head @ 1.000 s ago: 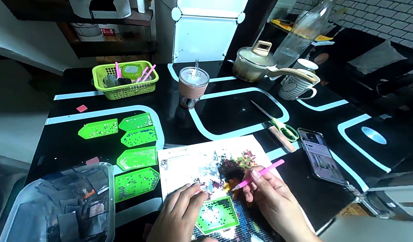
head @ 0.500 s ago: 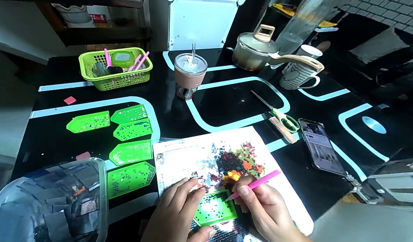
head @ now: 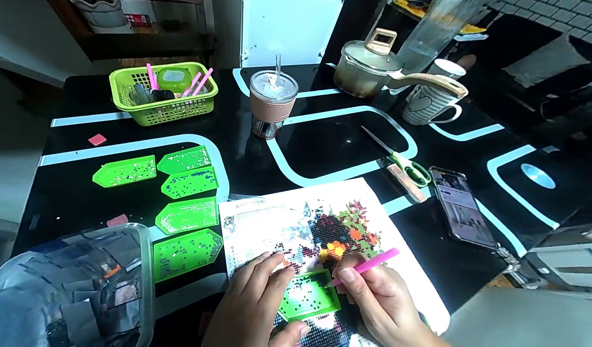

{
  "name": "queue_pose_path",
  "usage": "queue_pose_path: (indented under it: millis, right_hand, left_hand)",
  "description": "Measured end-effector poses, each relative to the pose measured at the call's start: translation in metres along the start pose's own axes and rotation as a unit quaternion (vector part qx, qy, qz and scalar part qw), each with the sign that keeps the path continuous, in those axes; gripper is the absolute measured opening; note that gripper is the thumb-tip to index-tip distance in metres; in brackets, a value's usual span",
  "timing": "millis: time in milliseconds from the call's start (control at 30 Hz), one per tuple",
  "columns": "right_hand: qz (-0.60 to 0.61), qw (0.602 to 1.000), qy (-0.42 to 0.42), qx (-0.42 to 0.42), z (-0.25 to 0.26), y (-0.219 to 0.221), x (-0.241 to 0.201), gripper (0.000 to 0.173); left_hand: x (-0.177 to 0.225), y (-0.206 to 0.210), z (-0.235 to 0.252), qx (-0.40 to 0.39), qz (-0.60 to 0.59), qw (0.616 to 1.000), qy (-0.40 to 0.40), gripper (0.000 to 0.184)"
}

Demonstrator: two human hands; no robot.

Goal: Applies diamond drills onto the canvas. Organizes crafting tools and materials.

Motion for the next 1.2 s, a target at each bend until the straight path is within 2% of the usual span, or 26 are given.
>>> queue_pose_path:
  millis: [133, 300, 433, 533, 633, 800, 1200]
  right_hand:
    - [0.042, 0.999, 0.023, 0.006, 0.002, -0.001, 0.001, 0.032]
    - [0.135, 0.985, 0.100, 0.039, 0.004, -0.004, 0.002, 0.029]
    - [0.204, 0.959, 0.183, 0.066, 0.016, -0.012, 0.004, 0.025]
    - [0.188, 0.953, 0.224, 0.077, 0.033, -0.016, 0.007, 0.030]
    - [0.129, 0.968, 0.208, 0.063, 0.046, -0.014, 0.015, 0.029]
    - [0.040, 0.992, 0.116, 0.007, 0.046, -0.005, 0.020, 0.028]
    - [0.002, 0.998, 0.058, -0.005, 0.044, -0.003, 0.019, 0.029]
  left_hand:
    - [0.000, 0.000, 0.000, 0.004, 0.001, 1.000, 0.003, 0.054]
    - [-0.001, 0.000, 0.000, 0.003, 0.002, 1.000, 0.002, 0.057]
    - [-0.001, -0.001, 0.001, -0.002, -0.006, 1.000, 0.003, 0.059]
    - [-0.001, 0.000, 0.000, -0.005, -0.003, 1.000, 0.001, 0.058]
    - [0.000, -0.001, 0.001, -0.009, -0.006, 1.000, -0.003, 0.057]
    - [0.000, -0.002, 0.001, -0.014, -0.012, 1.000, -0.007, 0.057]
    - [0.001, -0.002, 0.001, -0.009, -0.011, 1.000, -0.007, 0.055]
Point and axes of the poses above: each hand's wrist, its own z-axis towards the middle knuckle, its own y-axis out of the palm, x = y × z, the point moved 3 cm from there along z, towards the middle knuckle, and after that the axes turned 2 degrees about -z, right-handed, at the moved point
